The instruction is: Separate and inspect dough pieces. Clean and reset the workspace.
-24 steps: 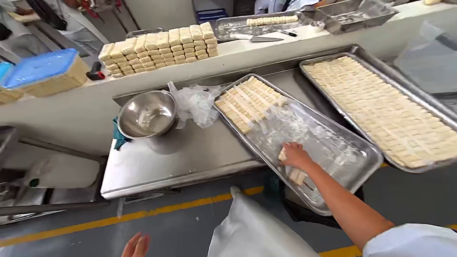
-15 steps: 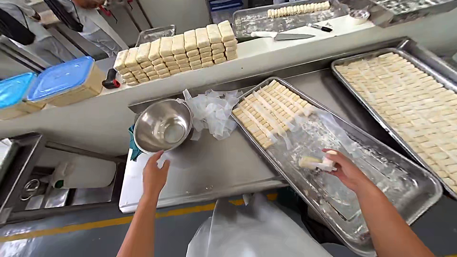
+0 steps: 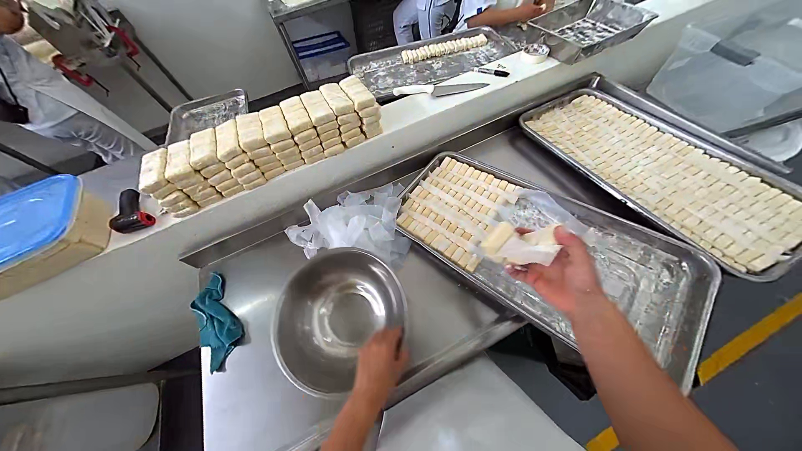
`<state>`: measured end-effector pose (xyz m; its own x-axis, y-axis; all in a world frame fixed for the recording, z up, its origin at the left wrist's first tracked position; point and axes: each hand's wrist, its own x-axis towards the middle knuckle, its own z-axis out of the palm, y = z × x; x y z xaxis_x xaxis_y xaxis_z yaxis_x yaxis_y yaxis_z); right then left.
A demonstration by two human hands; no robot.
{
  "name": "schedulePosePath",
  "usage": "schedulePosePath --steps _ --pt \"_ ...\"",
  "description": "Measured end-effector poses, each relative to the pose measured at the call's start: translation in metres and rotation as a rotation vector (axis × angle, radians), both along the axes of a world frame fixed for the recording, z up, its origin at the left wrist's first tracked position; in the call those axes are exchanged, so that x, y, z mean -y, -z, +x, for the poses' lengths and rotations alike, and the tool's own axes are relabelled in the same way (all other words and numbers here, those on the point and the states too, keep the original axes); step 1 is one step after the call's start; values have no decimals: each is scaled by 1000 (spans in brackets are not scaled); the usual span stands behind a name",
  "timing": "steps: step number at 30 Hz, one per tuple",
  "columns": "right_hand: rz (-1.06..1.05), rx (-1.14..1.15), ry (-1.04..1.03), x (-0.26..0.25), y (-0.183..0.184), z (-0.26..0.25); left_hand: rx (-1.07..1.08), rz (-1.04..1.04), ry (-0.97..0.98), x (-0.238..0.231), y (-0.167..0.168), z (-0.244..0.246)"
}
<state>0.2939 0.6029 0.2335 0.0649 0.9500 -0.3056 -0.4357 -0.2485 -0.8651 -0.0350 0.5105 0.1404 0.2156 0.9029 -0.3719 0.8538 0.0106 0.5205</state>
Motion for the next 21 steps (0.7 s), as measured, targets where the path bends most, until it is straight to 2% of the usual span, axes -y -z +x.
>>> schedulePosePath --steps 2,5,7,9,11,13,15,18,21 --pt "-14 -26 -136 5 2 -48 329 -72 -33 6 0 14" --pt "-46 6 -361 14 15 -103 946 1 -375 0 -11 6" --pt "-93 82 -498 18 24 -130 1133 -65 -512 -14 -20 -19" --pt "-123 240 -579 21 34 -149 1137 -185 -489 -21 -24 -40" --pt "-106 495 -628 22 44 -160 1005 -258 -464 -23 -24 -48" --pt "-50 746 -669 19 57 -157 888 -185 -491 -20 -13 -51" --pt "-33 897 -729 18 66 -149 846 -28 -574 -16 -3 -51" --pt "-26 997 -860 24 74 -139 841 120 -633 -11 3 -44" --pt "53 932 -951 26 78 -143 847 149 -551 -7 5 -28"
